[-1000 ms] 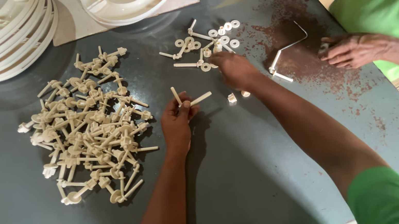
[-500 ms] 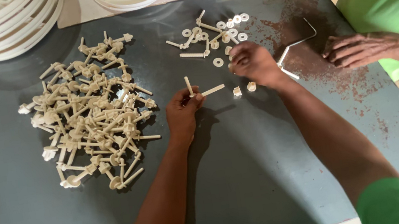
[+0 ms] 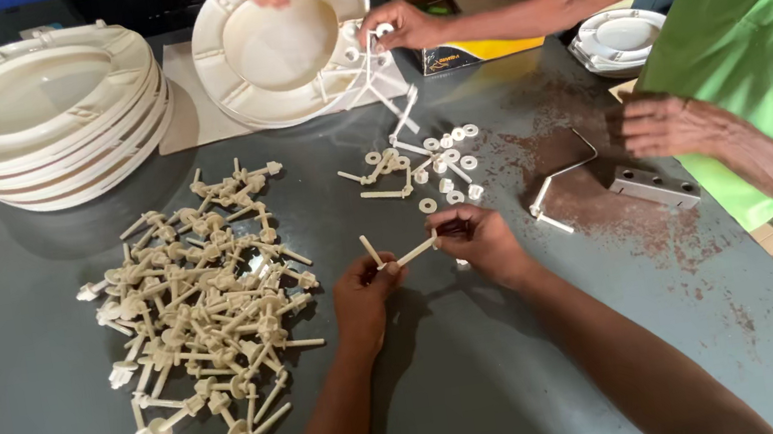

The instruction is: The person assembles small white plastic components by hand on a metal worktable. They repeatedly pick up a rod and a cap, fit them together, and place the finished unit into a growing pile. Another person works nearby using a metal tool on similar parts.

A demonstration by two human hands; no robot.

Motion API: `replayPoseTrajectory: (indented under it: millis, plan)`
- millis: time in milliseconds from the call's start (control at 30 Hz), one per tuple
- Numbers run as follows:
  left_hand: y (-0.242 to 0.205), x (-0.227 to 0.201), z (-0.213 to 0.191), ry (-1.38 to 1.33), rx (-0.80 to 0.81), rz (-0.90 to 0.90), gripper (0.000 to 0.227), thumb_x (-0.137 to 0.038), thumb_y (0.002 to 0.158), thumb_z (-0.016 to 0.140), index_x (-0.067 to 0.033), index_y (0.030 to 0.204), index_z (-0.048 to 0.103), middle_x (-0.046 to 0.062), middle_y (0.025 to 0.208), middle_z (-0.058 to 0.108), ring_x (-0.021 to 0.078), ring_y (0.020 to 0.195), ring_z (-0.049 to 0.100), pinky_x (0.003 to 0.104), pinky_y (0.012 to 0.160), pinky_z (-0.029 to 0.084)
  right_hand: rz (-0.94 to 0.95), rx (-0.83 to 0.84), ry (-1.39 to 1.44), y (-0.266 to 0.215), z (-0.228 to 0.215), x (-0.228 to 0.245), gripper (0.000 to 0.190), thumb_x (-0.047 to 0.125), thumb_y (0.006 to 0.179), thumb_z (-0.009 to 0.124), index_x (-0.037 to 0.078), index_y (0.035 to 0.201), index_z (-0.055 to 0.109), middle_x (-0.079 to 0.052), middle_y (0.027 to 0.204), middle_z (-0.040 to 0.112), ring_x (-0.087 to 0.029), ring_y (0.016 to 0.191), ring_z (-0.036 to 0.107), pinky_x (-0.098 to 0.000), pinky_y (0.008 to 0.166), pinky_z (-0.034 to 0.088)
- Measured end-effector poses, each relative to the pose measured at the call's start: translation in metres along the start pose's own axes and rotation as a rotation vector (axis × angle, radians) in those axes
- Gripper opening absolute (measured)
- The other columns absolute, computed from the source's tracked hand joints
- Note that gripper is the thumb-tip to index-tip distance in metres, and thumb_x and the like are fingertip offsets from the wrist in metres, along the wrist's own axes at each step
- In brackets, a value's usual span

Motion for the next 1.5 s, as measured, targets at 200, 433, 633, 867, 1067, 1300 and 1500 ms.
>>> replayPoseTrajectory:
  millis: [200, 433, 633, 867, 1067, 1300, 1500]
  plan:
    - [0.0, 0.015, -0.007, 0.162, 0.012, 0.003, 0.021, -0.006, 0.091, 0.073, 0.0043, 0.109, 0.075, 0.013, 0.097, 0.075, 0.017, 0.086, 0.071, 0.029, 0.079, 0.058, 0.085, 0.042, -0.287, -0.013, 0.029, 0.005, 0.037, 0.015, 0.083, 0.085, 0.004, 0.116, 0.071, -0.007, 0.109, 0.075, -0.014, 0.097, 0.073, -0.0283, 0.087, 0.061]
    - [0.002, 0.014, 0.005, -0.059, 0.314, -0.039, 0.03, -0.02, 0.101, 0.057, -0.0023, 0.126, 0.055, 0.008, 0.1, 0.07, 0.0183, 0.09, 0.072, 0.034, 0.081, 0.063, -0.183, -0.016, -0.375, -0.027, 0.041, 0.029, 0.026, 0.019, 0.086, 0.084, 0.006, 0.106, 0.075, -0.009, 0.101, 0.076, -0.019, 0.09, 0.076, -0.0311, 0.08, 0.062]
    - [0.0, 0.024, -0.001, 0.203, 0.313, 0.025, 0.029, -0.021, 0.112, 0.049, 0.0006, 0.131, 0.053, 0.011, 0.091, 0.062, 0.0132, 0.075, 0.062, 0.026, 0.065, 0.05, -0.458, 0.025, -0.659, -0.031, 0.016, 0.046, 0.035, 0.017, 0.083, 0.086, 0.007, 0.114, 0.074, -0.011, 0.117, 0.072, -0.031, 0.107, 0.069, -0.0412, 0.089, 0.056]
    - [-0.001, 0.016, 0.001, 0.212, 0.252, 0.048, 0.012, -0.017, 0.11, 0.048, -0.0054, 0.112, 0.044, 0.003, 0.086, 0.052, 0.0095, 0.073, 0.051, 0.026, 0.063, 0.044, 0.043, 0.091, -1.182, -0.044, -0.04, 0.047, 0.03, 0.009, 0.09, 0.068, 0.011, 0.12, 0.071, -0.011, 0.118, 0.071, -0.034, 0.107, 0.07, -0.044, 0.091, 0.056]
    - [-0.004, 0.021, 0.008, 0.246, 0.303, 0.073, 0.012, -0.014, 0.109, 0.049, -0.0077, 0.112, 0.04, 0.003, 0.087, 0.052, 0.0095, 0.076, 0.049, 0.026, 0.067, 0.044, 0.182, -0.181, -0.282, -0.063, -0.022, 0.03, 0.029, 0.005, 0.088, 0.078, 0.005, 0.116, 0.07, -0.006, 0.105, 0.077, -0.015, 0.094, 0.073, -0.0296, 0.084, 0.061]
    - [-0.016, 0.041, 0.018, 0.259, 0.322, 0.155, 0.014, -0.011, 0.108, 0.051, -0.0086, 0.112, 0.039, 0.002, 0.093, 0.05, 0.0094, 0.079, 0.05, 0.027, 0.07, 0.047, 0.181, -0.234, 0.037, -0.089, 0.004, 0.004, 0.027, -0.001, 0.088, 0.076, 0.002, 0.113, 0.07, -0.007, 0.106, 0.076, -0.012, 0.099, 0.073, -0.0277, 0.089, 0.061]
    - [-0.016, 0.042, 0.012, 0.326, 0.273, 0.213, 0.013, -0.013, 0.11, 0.052, -0.007, 0.112, 0.04, 0.005, 0.093, 0.046, 0.0117, 0.078, 0.045, 0.029, 0.068, 0.044, 0.145, -0.252, -0.123, -0.091, 0.016, -0.003, 0.027, 0.002, 0.089, 0.076, 0.0, 0.116, 0.073, -0.007, 0.104, 0.077, -0.012, 0.094, 0.072, -0.0277, 0.084, 0.06]
Point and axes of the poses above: each hand's wrist, its own y-axis towards the middle knuckle, its own z-axis out of the palm, x = y × z, the point moved 2 cm from there along y, towards the middle knuckle
